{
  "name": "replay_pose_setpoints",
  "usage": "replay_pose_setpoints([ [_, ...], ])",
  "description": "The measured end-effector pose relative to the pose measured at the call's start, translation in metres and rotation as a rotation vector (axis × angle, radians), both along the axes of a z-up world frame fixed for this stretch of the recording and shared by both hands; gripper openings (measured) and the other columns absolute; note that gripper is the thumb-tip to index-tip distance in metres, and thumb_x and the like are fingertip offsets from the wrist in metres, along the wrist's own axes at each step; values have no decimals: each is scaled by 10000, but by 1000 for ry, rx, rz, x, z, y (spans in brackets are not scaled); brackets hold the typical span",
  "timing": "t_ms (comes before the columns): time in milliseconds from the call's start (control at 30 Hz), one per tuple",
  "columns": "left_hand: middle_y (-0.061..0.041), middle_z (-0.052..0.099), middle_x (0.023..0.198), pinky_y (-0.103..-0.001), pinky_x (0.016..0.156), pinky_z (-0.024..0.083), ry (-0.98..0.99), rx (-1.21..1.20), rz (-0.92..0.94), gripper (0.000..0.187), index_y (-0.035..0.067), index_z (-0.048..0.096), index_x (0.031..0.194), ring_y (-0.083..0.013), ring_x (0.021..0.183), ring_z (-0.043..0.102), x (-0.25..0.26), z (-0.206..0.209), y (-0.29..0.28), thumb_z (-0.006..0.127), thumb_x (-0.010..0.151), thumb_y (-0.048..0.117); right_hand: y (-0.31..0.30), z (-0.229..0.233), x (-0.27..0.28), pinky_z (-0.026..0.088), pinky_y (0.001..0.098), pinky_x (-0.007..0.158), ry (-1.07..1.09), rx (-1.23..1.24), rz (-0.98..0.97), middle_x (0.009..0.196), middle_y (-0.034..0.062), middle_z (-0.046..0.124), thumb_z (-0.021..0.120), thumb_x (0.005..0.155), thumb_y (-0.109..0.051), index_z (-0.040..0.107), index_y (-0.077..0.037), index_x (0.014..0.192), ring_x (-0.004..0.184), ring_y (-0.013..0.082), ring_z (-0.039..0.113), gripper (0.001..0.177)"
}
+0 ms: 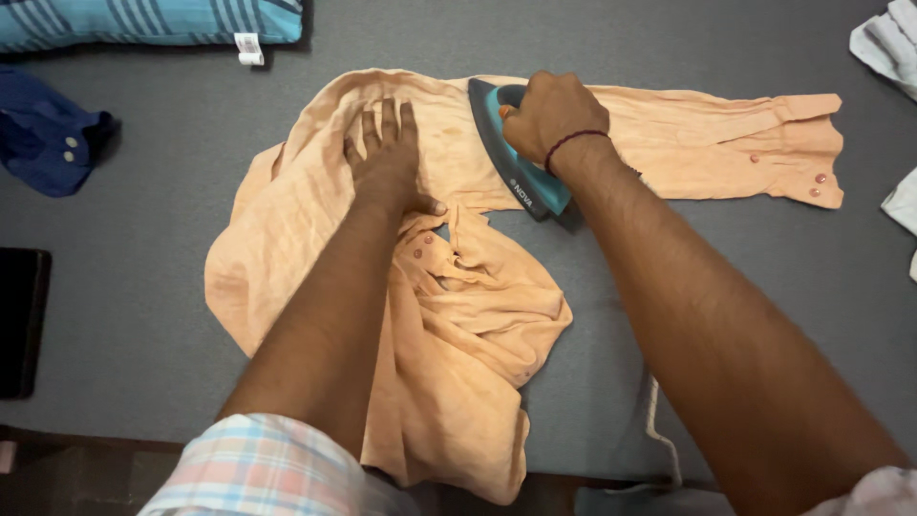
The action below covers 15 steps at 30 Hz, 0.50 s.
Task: The person irons a peach-colored shirt on a bed using a blue electric iron. They smooth the fabric with their hands, move the iron back and forth across the shirt, and adjust the garment's position to iron different sections. The person also lifts and stretches the shirt to remove wrinkles.
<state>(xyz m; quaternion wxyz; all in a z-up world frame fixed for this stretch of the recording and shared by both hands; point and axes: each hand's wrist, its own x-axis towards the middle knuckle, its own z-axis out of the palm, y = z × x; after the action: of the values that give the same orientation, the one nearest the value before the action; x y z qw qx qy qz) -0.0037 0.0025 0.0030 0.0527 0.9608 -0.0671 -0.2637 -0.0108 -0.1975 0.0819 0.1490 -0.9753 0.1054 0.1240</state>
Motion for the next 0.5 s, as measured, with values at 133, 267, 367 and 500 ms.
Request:
replay_pose_setpoints([
  [133,-89,-88,1730,-610,1248,88,7,18,1,1623,136,-85,1631,-345,1586,-72,-1,3,-1,1014,498,513,9,-4,6,547,517,867,-22,-1,19,1096,254,703,690,928,-423,712,-7,1122,1046,436,679,460],
  [267,-91,-77,1732,-573,1261,96,1,38,13,1634,90,-96,1625,-321,1590,-56,-5,6,-1,1003,505,546,20,-4,12,556,511,866,-19,7,54,1076,256,715,693,930,-418,713,-11,1130,1036,430,692,454],
  [367,-87,-65,1733,-546,1270,93,-1,36,27,1629,78,-92,1622,-305,1594,-49,-6,6,0,999,509,555,27,-7,15,559,510,855,-45,10,82,1070,254,716,701,920,-411,724,-17,1116,1029,431,691,440],
  [500,-79,-62,1734,-539,1270,83,3,18,44,1623,79,-92,1621,-295,1594,-53,-6,5,0,999,514,548,32,-13,18,566,508,837,-53,3,102,1065,253,717,700,922,-413,718,-10,1112,1015,430,697,445],
])
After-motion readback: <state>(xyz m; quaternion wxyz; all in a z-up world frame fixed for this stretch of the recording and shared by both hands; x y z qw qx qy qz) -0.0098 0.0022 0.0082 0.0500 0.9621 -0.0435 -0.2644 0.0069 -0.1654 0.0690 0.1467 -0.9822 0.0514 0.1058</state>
